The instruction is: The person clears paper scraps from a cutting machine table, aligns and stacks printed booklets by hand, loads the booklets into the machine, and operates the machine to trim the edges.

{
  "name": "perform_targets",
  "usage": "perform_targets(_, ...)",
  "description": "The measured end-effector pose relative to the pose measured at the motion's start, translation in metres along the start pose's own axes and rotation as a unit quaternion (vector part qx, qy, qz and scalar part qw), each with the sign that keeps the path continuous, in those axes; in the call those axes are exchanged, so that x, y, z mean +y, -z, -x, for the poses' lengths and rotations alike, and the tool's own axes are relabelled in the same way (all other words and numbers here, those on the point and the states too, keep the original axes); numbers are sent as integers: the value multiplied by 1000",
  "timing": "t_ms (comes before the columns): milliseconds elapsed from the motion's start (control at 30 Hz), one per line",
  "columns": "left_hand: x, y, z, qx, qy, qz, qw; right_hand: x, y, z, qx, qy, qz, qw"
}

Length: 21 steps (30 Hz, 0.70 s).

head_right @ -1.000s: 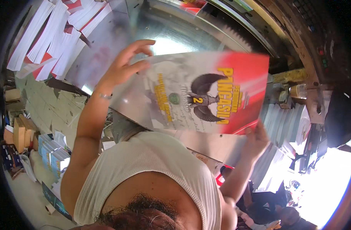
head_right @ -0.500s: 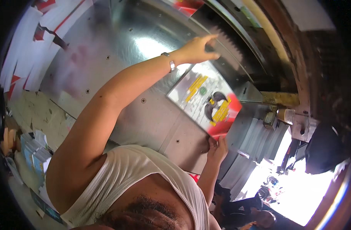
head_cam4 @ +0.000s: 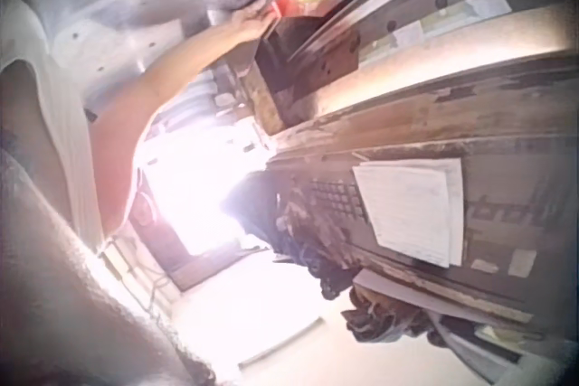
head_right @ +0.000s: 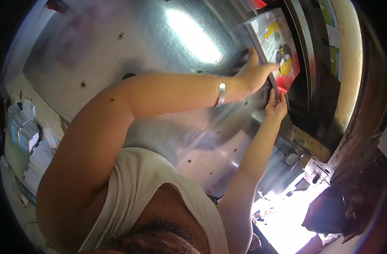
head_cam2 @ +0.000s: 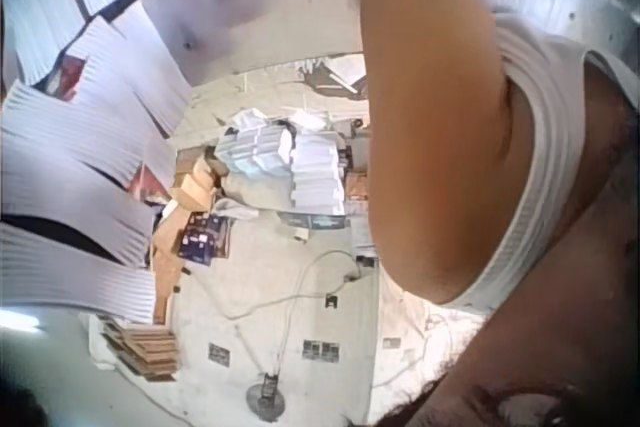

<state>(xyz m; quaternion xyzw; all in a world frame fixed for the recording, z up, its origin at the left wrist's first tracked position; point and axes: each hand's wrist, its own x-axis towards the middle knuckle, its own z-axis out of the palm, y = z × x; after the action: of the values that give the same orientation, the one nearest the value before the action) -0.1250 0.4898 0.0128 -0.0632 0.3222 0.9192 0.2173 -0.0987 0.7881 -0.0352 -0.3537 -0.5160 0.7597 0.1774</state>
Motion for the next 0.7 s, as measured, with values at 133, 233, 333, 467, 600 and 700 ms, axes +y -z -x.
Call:
perform_targets(133, 12, -10, -54, 22, -17, 11, 1000, -10, -21, -35, 28, 21, 4, 999)
perform_targets(233, 21, -12, -75, 27, -2, 2, 1000, -18, -32, -52, 26, 27, 21, 999)
perform_targets(333, 19, -13, -94, -8, 7, 9, 1000, -30, -32, -75, 18, 40, 19, 999)
perform_targets(467, 15, -5, -125, -11, -35, -11, 999, -21, -51, -85, -30, 19, -4, 999)
perform_targets(600, 16, -7, -115, -64, -25, 15, 998, -29, -34, -88, -23, 49, 20, 998)
perform_targets(700, 19, -7, -114, -49, -18, -5, 999, -26, -43, -78, -9, 70, 23, 997)
